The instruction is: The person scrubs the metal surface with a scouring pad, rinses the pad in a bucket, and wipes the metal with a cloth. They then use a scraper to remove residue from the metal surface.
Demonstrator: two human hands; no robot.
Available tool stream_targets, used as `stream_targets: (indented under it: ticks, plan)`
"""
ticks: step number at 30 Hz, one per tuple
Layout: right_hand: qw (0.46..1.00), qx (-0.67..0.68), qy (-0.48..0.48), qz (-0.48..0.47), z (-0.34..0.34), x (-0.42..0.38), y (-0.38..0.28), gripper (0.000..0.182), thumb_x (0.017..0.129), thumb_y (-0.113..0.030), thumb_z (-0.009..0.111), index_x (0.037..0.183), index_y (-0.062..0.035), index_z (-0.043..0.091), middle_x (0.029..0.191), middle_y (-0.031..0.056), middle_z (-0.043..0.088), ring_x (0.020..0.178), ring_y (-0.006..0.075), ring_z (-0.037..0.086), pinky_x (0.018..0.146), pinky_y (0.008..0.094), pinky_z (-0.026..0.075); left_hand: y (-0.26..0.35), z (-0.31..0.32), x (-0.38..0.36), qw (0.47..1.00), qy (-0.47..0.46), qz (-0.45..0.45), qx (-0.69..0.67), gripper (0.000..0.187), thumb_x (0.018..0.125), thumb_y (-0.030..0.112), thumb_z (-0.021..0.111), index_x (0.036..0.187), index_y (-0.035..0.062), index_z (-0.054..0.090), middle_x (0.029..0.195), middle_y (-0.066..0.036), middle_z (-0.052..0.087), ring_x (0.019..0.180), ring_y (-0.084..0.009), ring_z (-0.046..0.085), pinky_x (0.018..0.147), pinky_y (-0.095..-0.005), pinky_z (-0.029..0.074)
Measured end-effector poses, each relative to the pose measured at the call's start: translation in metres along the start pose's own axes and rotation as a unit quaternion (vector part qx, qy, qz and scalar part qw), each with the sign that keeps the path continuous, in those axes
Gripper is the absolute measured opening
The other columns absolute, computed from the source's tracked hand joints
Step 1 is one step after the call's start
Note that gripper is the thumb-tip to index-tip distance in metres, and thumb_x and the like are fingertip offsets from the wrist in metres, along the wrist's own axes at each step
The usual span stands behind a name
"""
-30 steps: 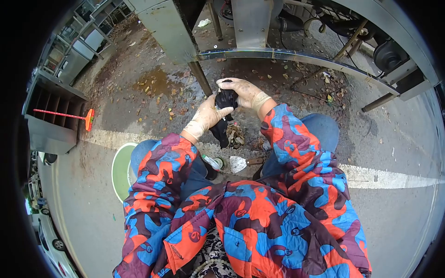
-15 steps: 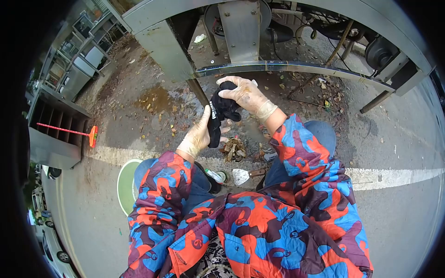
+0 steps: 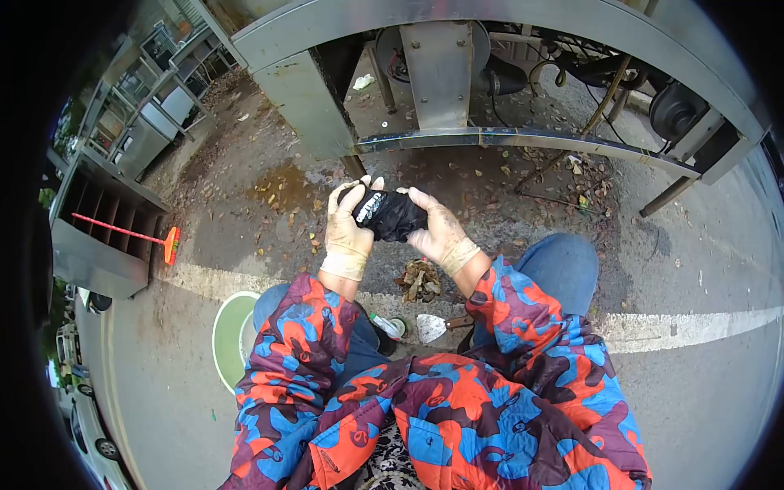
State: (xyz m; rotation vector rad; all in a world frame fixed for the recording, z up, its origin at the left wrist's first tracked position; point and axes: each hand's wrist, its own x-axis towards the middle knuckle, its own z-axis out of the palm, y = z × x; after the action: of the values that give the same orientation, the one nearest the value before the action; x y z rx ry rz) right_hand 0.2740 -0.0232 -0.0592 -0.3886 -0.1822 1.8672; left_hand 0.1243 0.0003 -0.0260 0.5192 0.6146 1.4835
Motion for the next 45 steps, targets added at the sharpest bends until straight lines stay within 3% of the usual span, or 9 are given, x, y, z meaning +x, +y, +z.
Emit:
stream_targets:
  ticks: [10,12,14,16,21,29,36,40,45]
  plan:
    - [0.988,0.021,-0.094,0.122,0.002,-0.016,0.000,0.042,0.091,-0.027,0.062,0.126,-0.0078,0.050,0.125,0.0138,0.055,0.114,0.0236,0.057,0.100,0.0431,0.047,0.021,0.054,-0.052,0.703,-0.357,0.369,0.491,0.023,0.064,0.003,0.072,0.083,0.0060,0.060,0.104,-0.013,0.064,0.096,-0.0298,0.063,0.085,-0.0367,0.049]
    - [0.702,-0.585,-0.286,-0.288,-0.008,-0.011,-0.019,0.036,0.088,-0.023,0.064,0.117,-0.0024,0.056,0.114,0.0090,0.059,0.112,0.0191,0.055,0.102,0.0346,0.042,0.019,0.064,-0.060,0.570,-0.453,0.416,0.545,0.022,0.058,0.006,0.071,0.078,0.0100,0.061,0.093,-0.009,0.064,0.089,-0.0302,0.063,0.076,-0.0392,0.051]
    - [0.867,-0.401,-0.296,0.004,-0.021,0.011,-0.034,0.028,0.086,-0.018,0.062,0.110,-0.0032,0.061,0.111,0.0078,0.058,0.112,0.0197,0.053,0.102,0.0330,0.040,0.006,0.061,-0.065,0.465,-0.528,0.423,0.571,0.020,0.057,0.013,0.070,0.075,0.0109,0.061,0.087,-0.007,0.063,0.084,-0.0275,0.062,0.071,-0.0395,0.050]
    - [0.627,-0.664,-0.390,-0.117,0.004,0.014,-0.044,0.019,0.085,-0.011,0.060,0.103,-0.0055,0.065,0.099,0.0059,0.059,0.101,0.0195,0.057,0.094,0.0307,0.044,-0.010,0.055,-0.071,0.389,-0.550,0.413,0.613,0.015,0.059,0.019,0.066,0.072,0.0122,0.061,0.082,-0.005,0.061,0.080,-0.0247,0.061,0.068,-0.0385,0.050]
    - [0.519,-0.822,-0.224,0.069,0.049,0.002,-0.025,0.024,0.073,-0.029,0.069,0.082,-0.0068,0.070,0.076,0.0071,0.068,0.075,0.0203,0.063,0.073,0.0341,0.048,-0.042,0.039,-0.074,0.260,-0.597,0.359,0.669,0.017,0.078,0.022,0.058,0.089,0.0126,0.066,0.084,-0.009,0.065,0.083,-0.0272,0.065,0.073,-0.0395,0.052]
    - [0.309,-0.916,-0.248,-0.068,-0.037,0.054,0.037,0.022,0.069,-0.015,0.055,0.078,-0.0055,0.072,0.082,0.0196,0.069,0.076,0.0356,0.067,0.070,0.0441,0.052,-0.067,0.013,-0.069,0.551,-0.474,-0.166,0.666,0.032,0.087,0.029,0.056,0.106,0.0049,0.064,0.097,-0.014,0.066,0.100,-0.0317,0.062,0.089,-0.0431,0.046]
    - [0.289,-0.938,-0.184,-0.053,-0.053,0.053,0.035,0.028,0.074,-0.026,0.060,0.089,-0.0068,0.073,0.091,0.0169,0.070,0.085,0.0374,0.066,0.078,0.0453,0.052,-0.069,0.013,-0.078,0.498,-0.482,-0.069,0.718,0.027,0.087,0.027,0.058,0.106,0.0085,0.062,0.092,-0.011,0.065,0.090,-0.0317,0.063,0.085,-0.0422,0.049]
    - [0.494,-0.860,-0.117,0.048,-0.068,0.056,-0.039,0.051,0.083,-0.054,0.060,0.107,-0.0106,0.071,0.104,0.0152,0.069,0.097,0.0325,0.065,0.089,0.0425,0.047,-0.046,0.018,-0.070,0.243,-0.610,0.352,0.667,0.024,0.081,0.024,0.063,0.103,0.0130,0.061,0.103,-0.008,0.060,0.108,-0.0286,0.056,0.099,-0.0493,0.040]
    - [0.663,-0.748,0.028,-0.021,-0.118,0.038,-0.103,0.070,0.084,-0.069,0.049,0.106,-0.0058,0.070,0.096,0.0087,0.068,0.078,0.0247,0.067,0.064,0.0362,0.055,-0.027,0.019,-0.065,0.578,-0.394,0.306,0.646,0.064,0.075,0.021,0.080,0.123,0.0044,0.042,0.124,-0.022,0.046,0.114,-0.0390,0.052,0.094,-0.0410,0.046]
